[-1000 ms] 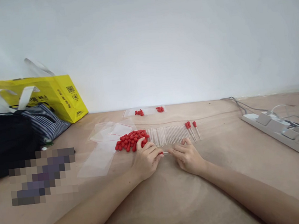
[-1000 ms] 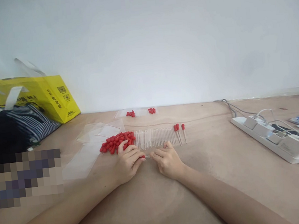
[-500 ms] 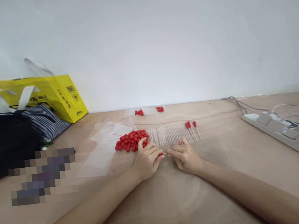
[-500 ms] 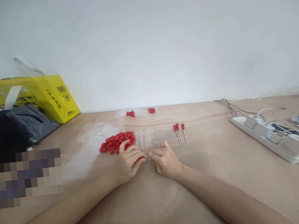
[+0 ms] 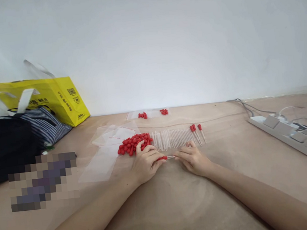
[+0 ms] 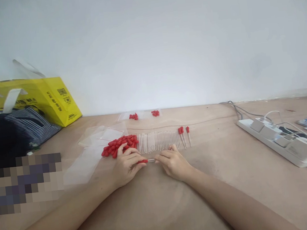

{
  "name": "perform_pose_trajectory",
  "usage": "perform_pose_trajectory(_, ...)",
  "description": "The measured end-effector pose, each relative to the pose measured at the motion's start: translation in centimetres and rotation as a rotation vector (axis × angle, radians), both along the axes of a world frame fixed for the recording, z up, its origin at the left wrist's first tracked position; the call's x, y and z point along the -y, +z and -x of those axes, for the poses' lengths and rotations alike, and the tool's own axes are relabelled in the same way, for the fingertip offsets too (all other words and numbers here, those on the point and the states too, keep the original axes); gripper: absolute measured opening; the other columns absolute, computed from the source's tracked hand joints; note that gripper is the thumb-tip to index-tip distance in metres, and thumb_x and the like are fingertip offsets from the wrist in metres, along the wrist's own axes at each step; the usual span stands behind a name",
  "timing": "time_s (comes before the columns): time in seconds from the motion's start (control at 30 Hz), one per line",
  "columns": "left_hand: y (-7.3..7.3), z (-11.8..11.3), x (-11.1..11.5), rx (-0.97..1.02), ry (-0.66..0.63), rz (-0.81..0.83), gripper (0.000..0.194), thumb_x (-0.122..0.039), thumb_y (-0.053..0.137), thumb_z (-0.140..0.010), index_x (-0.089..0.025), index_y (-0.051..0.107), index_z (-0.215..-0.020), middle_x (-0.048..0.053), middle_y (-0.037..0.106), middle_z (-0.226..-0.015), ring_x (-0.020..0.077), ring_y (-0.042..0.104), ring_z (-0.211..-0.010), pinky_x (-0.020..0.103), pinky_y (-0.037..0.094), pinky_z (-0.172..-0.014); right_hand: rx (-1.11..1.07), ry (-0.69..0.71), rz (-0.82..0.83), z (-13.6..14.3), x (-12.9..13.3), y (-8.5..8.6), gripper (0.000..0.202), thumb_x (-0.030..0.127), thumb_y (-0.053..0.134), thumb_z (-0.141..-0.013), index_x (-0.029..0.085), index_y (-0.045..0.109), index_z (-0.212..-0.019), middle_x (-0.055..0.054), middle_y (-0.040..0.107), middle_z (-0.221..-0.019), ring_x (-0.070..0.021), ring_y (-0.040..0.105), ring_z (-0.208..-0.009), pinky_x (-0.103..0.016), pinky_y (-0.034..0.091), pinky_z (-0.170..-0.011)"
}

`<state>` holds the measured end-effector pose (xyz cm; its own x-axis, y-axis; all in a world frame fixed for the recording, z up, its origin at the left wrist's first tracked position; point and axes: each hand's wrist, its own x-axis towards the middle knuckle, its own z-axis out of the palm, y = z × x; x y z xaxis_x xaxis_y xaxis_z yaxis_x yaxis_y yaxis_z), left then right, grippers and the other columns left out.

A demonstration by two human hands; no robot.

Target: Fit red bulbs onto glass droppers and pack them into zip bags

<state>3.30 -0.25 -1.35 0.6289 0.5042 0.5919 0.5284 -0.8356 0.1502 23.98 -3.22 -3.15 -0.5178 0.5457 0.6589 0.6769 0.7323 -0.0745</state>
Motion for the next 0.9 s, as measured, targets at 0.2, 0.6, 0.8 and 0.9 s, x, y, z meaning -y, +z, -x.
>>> perform_pose_trajectory(0.2, -0.1, -0.3, 0.4, -0.049, -0.036, 0.019, 0.015, -0.026, 0.047, -0.082, -0.021, 0.059, -0.074, -0.003, 0.064, -0.070, 0.0158, 0.052, -0.082, 0.046, 0.009, -0.098, -0.019, 0.025, -0.045, 0.2, 0.0, -0.7, 0.025, 0.010, 0.033, -0.083, 0.014, 0.058, -0.081, -0.002, 0.055, -0.062, -0.0105, 0.044, -0.058, -0.027, 0.027, -0.064)
perform_pose_trajectory(0.6, -0.4, -0.4, -0.1, 0.006, 0.084, -0.020, 0.018, -0.029, 0.046, -0.083, -0.025, 0.057, -0.097, 0.000, 0.063, -0.088, 0.0171, 0.051, -0.088, 0.045, 0.012, -0.098, 0.084, -0.207, -0.032, 0.2, -0.3, 0.2, 0.017, 0.021, 0.044, -0.083, 0.019, 0.062, -0.081, -0.003, 0.058, -0.074, -0.0137, 0.046, -0.071, -0.029, 0.023, -0.065)
perform_pose_trajectory(0.8, -0.3, -0.2, -0.1, 0.027, 0.175, -0.034, 0.031, -0.029, 0.049, -0.079, -0.021, 0.050, -0.108, 0.004, 0.058, -0.099, 0.0202, 0.048, -0.097, 0.043, 0.019, -0.096, -0.136, -0.652, 0.138, -3.1, -2.0, 0.6, 0.023, 0.027, 0.041, -0.082, 0.019, 0.063, -0.082, -0.006, 0.061, -0.081, -0.0176, 0.051, -0.079, -0.030, 0.029, -0.071)
perform_pose_trajectory(0.9, -0.3, -0.3, -0.2, 0.015, 0.182, -0.029, 0.028, -0.028, 0.050, -0.077, -0.022, 0.052, -0.104, 0.003, 0.058, -0.097, 0.0195, 0.048, -0.095, 0.043, 0.018, -0.096, -0.199, -0.907, 0.320, -5.3, -3.1, 0.7, 0.027, 0.031, 0.038, -0.081, 0.019, 0.061, -0.089, -0.008, 0.062, -0.087, -0.0201, 0.054, -0.082, -0.031, 0.031, -0.074)
